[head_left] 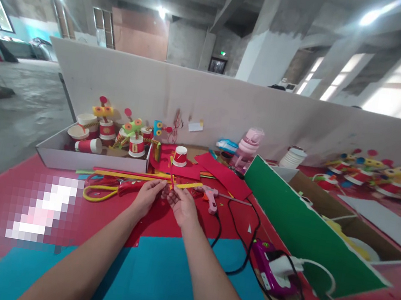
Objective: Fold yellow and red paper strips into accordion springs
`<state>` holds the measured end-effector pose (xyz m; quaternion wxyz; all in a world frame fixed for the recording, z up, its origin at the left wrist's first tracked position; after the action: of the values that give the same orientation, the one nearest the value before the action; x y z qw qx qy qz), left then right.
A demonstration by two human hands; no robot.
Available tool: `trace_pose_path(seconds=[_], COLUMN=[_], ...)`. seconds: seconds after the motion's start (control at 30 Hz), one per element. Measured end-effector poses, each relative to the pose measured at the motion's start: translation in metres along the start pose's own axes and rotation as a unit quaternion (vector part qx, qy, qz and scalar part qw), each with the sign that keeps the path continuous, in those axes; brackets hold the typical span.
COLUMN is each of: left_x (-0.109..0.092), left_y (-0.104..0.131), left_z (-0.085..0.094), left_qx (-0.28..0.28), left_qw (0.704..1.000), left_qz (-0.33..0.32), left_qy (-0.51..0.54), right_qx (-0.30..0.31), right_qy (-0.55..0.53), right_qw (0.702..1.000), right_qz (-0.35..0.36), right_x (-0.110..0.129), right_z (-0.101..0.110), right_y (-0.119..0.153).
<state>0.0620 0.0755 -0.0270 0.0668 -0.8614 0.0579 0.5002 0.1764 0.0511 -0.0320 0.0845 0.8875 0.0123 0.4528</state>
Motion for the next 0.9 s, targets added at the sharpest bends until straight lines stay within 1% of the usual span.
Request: trace_pose_path(seconds=[0.1, 0.2, 0.27, 0.37, 0.47, 0.57, 0.63, 0.7, 0.77, 0.83, 0.9], left_x=[-0.002, -0.002, -0.003, -0.004, -0.004, -0.004, -0.004, -0.005, -0.005, -0.006, -0.007], left_y=[0.002, 0.003, 0.001, -0.001, -0.004, -0.004, -0.003, -0.002, -0.002, -0.002, -0.003], left_z=[-0.004, -0.005, -0.002, 0.006, 0.012, 0.011, 0.008, 0.006, 0.005, 0.005, 0.007], left_qx=[0.013, 0.010, -0.006, -0.045, -0.063, -0.049, -0.037, -0.028, -0.023, -0.024, -0.032], left_qw=[1.000, 1.000, 0.999, 0.994, 0.986, 0.982, 0.982, 0.983, 0.984, 0.985, 0.985], left_qz=[0.003, 0.012, 0.021, 0.034, 0.054, 0.063, 0.060, 0.054, 0.047, 0.043, 0.034], left_qy=[0.002, 0.003, 0.028, 0.096, 0.145, 0.168, 0.176, 0.176, 0.171, 0.167, 0.169], right_qx=[0.007, 0.007, 0.002, -0.002, 0.006, 0.041, 0.054, 0.045, 0.027, 0.006, -0.013], right_qy=[0.047, 0.108, 0.117, 0.102, 0.154, 0.237, 0.271, 0.305, 0.345, 0.385, 0.410], right_qw=[0.999, 0.993, 0.992, 0.992, 0.982, 0.957, 0.941, 0.923, 0.899, 0.871, 0.850], right_qz=[0.018, 0.044, 0.055, 0.071, 0.109, 0.162, 0.196, 0.231, 0.268, 0.305, 0.331], right_x=[0.001, 0.003, 0.005, 0.009, 0.015, 0.016, 0.016, 0.019, 0.026, 0.034, 0.041], right_z=[-0.002, -0.004, -0.005, -0.006, -0.007, -0.012, -0.015, -0.014, -0.014, -0.013, -0.013], right_y=[0.001, 0.001, 0.002, 0.002, 0.003, 0.005, 0.007, 0.009, 0.013, 0.016, 0.019])
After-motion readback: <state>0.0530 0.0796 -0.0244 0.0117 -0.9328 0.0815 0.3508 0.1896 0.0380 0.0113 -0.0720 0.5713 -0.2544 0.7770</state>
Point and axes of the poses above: each hand's wrist, its own y-axis away from the middle knuckle, its own z-axis out of the back of the hand, x = y × z, the point moved 5 cm from there along -y, towards the middle knuckle, and after that the axes turned 7 degrees about y, right-handed, at the moved point
